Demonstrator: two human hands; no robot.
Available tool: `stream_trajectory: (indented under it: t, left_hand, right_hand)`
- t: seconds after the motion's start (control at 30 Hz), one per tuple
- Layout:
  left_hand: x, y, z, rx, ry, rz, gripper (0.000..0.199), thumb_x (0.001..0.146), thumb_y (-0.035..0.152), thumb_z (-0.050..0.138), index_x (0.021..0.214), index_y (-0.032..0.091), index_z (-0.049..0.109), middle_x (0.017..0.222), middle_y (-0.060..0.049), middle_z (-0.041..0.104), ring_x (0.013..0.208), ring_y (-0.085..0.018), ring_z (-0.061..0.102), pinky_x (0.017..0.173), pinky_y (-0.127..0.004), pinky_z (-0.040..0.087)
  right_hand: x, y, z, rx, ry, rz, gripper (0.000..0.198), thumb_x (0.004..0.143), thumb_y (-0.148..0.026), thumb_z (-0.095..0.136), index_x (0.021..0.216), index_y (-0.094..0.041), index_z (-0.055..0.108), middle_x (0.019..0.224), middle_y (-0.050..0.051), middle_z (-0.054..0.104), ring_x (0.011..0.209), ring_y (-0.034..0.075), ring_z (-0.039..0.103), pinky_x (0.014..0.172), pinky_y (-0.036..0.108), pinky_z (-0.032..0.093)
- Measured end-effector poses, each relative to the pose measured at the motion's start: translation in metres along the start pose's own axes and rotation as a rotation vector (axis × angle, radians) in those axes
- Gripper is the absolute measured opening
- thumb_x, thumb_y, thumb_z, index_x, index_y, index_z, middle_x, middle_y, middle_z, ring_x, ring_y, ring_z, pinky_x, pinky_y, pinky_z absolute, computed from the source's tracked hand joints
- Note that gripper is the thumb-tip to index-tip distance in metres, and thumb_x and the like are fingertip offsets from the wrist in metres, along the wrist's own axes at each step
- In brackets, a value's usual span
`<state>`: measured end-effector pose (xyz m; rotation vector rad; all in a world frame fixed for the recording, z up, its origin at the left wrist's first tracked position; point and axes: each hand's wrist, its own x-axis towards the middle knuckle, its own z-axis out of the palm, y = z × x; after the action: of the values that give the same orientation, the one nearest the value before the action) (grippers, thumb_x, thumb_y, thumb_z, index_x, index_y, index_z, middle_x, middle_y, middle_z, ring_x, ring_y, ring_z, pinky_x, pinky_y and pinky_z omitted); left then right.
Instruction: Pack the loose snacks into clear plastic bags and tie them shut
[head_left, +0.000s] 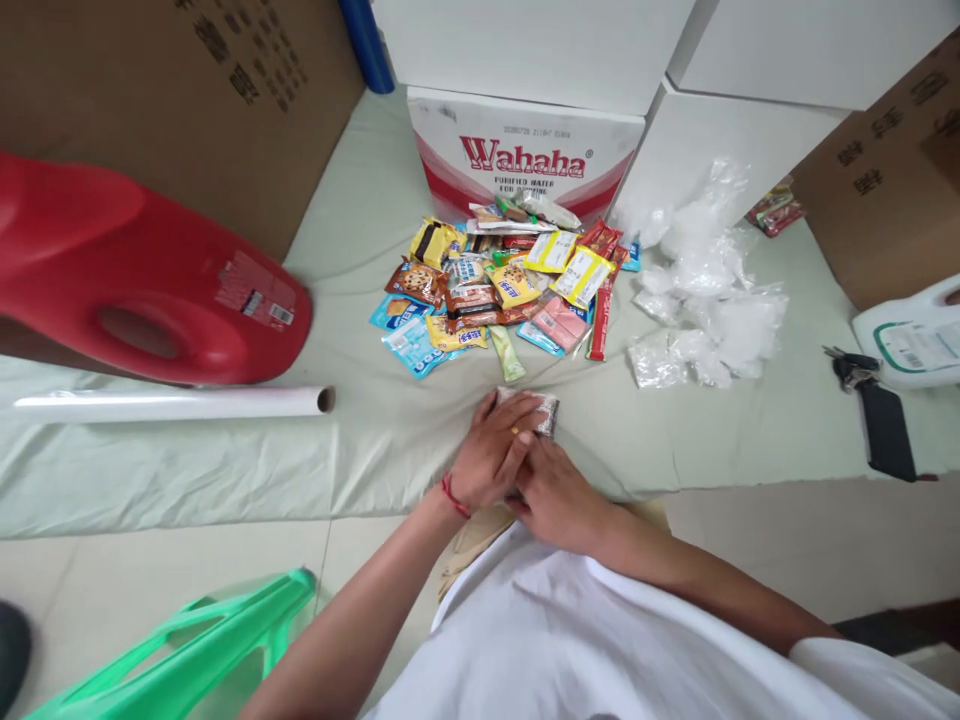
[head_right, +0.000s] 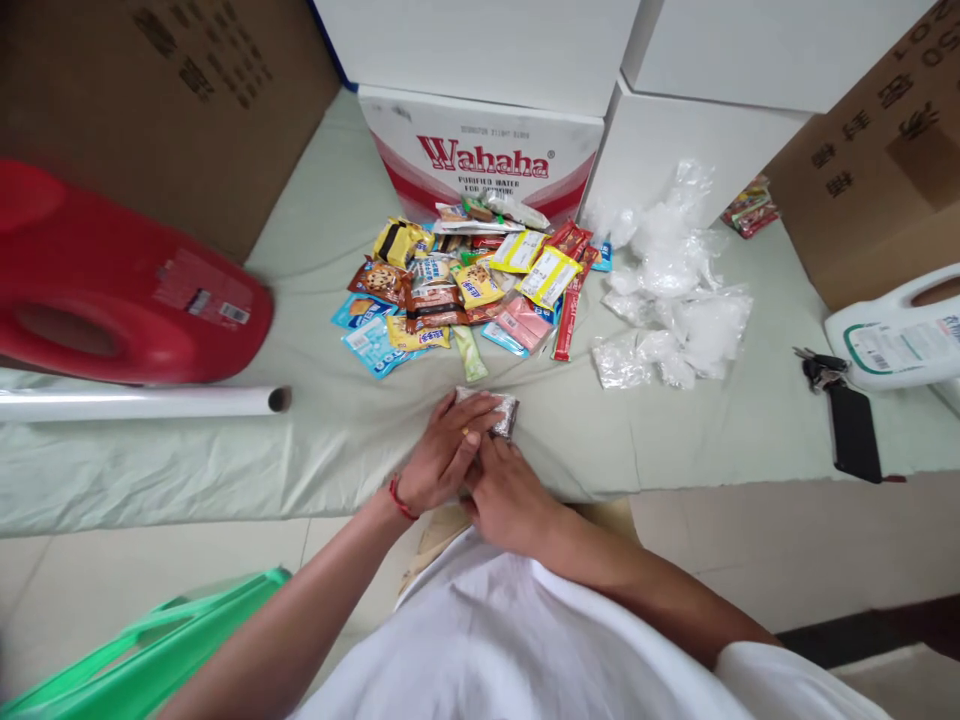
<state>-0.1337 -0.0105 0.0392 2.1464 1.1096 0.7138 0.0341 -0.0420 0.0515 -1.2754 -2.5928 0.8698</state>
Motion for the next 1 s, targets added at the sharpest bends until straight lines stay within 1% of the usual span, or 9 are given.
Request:
stream_trajectory:
  t: [0.13, 0.23, 0.33, 0.47, 0.6, 0.7, 0.8, 0.87, 1.0]
  left_hand:
    - [0.002, -0.019, -0.005, 0.125, -0.186, 0.081, 0.059, 0.104, 0.043, 0.041, 0.160, 0.027, 0.043, 0.167, -0.011, 0.043, 0.158, -0.029, 0.034, 0.131, -0.056, 0.011]
    - [0.003, -0.021, -0.011, 0.247, -0.254, 0.138, 0.075, 0.093, 0.036, 0.056, 0.164, 0.025, 0.034, 0.171, -0.014, 0.034, 0.159, -0.035, 0.031, 0.130, -0.060, 0.009]
    - [0.012, -0.022, -0.014, 0.374, -0.283, 0.170, 0.078, 0.090, 0.029, 0.058, 0.164, 0.023, 0.033, 0.172, -0.017, 0.031, 0.158, -0.037, 0.031, 0.128, -0.065, 0.008]
    - [0.036, -0.033, -0.012, 0.481, -0.247, 0.159, 0.063, 0.097, 0.037, 0.058, 0.157, 0.022, 0.044, 0.161, -0.021, 0.047, 0.147, -0.038, 0.046, 0.121, -0.063, 0.028]
    - [0.056, -0.033, -0.011, 0.495, -0.184, 0.045, 0.043, 0.100, 0.017, 0.044, 0.140, 0.020, 0.058, 0.138, -0.020, 0.065, 0.129, -0.035, 0.060, 0.104, -0.052, 0.046]
    - [0.060, -0.005, -0.008, 0.252, -0.141, -0.075, 0.034, 0.100, 0.022, 0.046, 0.132, 0.019, 0.058, 0.119, -0.016, 0.071, 0.111, -0.031, 0.067, 0.093, -0.044, 0.053]
    - [0.058, 0.041, 0.009, -0.176, -0.172, -0.152, 0.027, 0.106, 0.039, 0.042, 0.122, 0.022, 0.056, 0.098, -0.007, 0.072, 0.086, -0.023, 0.069, 0.077, -0.034, 0.055]
    - [0.062, 0.070, 0.031, -0.374, -0.189, -0.163, 0.033, 0.108, 0.047, 0.036, 0.115, 0.021, 0.056, 0.100, -0.008, 0.071, 0.089, -0.022, 0.069, 0.081, -0.034, 0.055]
    - [0.081, 0.099, 0.071, -0.385, -0.250, -0.231, 0.048, 0.109, 0.053, 0.021, 0.097, 0.022, 0.055, 0.082, -0.007, 0.069, 0.071, -0.022, 0.065, 0.070, -0.036, 0.053]
  right_hand:
    - [-0.035, 0.026, -0.024, 0.253, 0.005, -0.081, 0.029, 0.099, -0.028, 0.062, 0.126, -0.021, 0.072, 0.138, 0.014, 0.065, 0.124, 0.027, 0.062, 0.109, 0.047, 0.051]
    - [-0.056, 0.043, -0.042, 0.484, 0.099, 0.069, 0.027, 0.106, -0.034, 0.053, 0.117, -0.024, 0.075, 0.108, 0.008, 0.077, 0.099, 0.020, 0.071, 0.092, 0.035, 0.056]
    - [-0.067, 0.053, -0.049, 0.613, 0.185, 0.200, 0.029, 0.105, -0.041, 0.054, 0.111, -0.023, 0.077, 0.101, 0.006, 0.077, 0.091, 0.018, 0.072, 0.086, 0.032, 0.056]
    - [-0.069, 0.061, -0.048, 0.743, 0.238, 0.295, 0.036, 0.103, -0.051, 0.057, 0.106, -0.022, 0.078, 0.094, 0.006, 0.077, 0.085, 0.019, 0.070, 0.081, 0.031, 0.055]
    - [-0.068, 0.071, -0.048, 0.887, 0.299, 0.376, 0.044, 0.099, -0.060, 0.059, 0.102, -0.020, 0.077, 0.090, 0.006, 0.075, 0.078, 0.018, 0.066, 0.074, 0.030, 0.054]
    - [-0.068, 0.077, -0.056, 0.949, 0.385, 0.414, 0.049, 0.098, -0.065, 0.057, 0.109, -0.021, 0.075, 0.099, 0.007, 0.075, 0.081, 0.018, 0.066, 0.077, 0.031, 0.055]
    - [-0.070, 0.076, -0.064, 1.054, 0.422, 0.329, 0.062, 0.094, -0.069, 0.062, 0.135, -0.023, 0.065, 0.122, 0.010, 0.072, 0.101, 0.022, 0.068, 0.092, 0.035, 0.056]
    - [-0.072, 0.071, -0.066, 1.169, 0.393, 0.261, 0.068, 0.091, -0.069, 0.067, 0.140, -0.023, 0.060, 0.127, 0.011, 0.071, 0.112, 0.025, 0.068, 0.100, 0.039, 0.055]
    - [-0.089, 0.070, -0.064, 1.253, 0.516, 0.405, 0.048, 0.096, -0.058, 0.067, 0.131, -0.025, 0.065, 0.119, 0.008, 0.075, 0.108, 0.025, 0.071, 0.099, 0.039, 0.057]
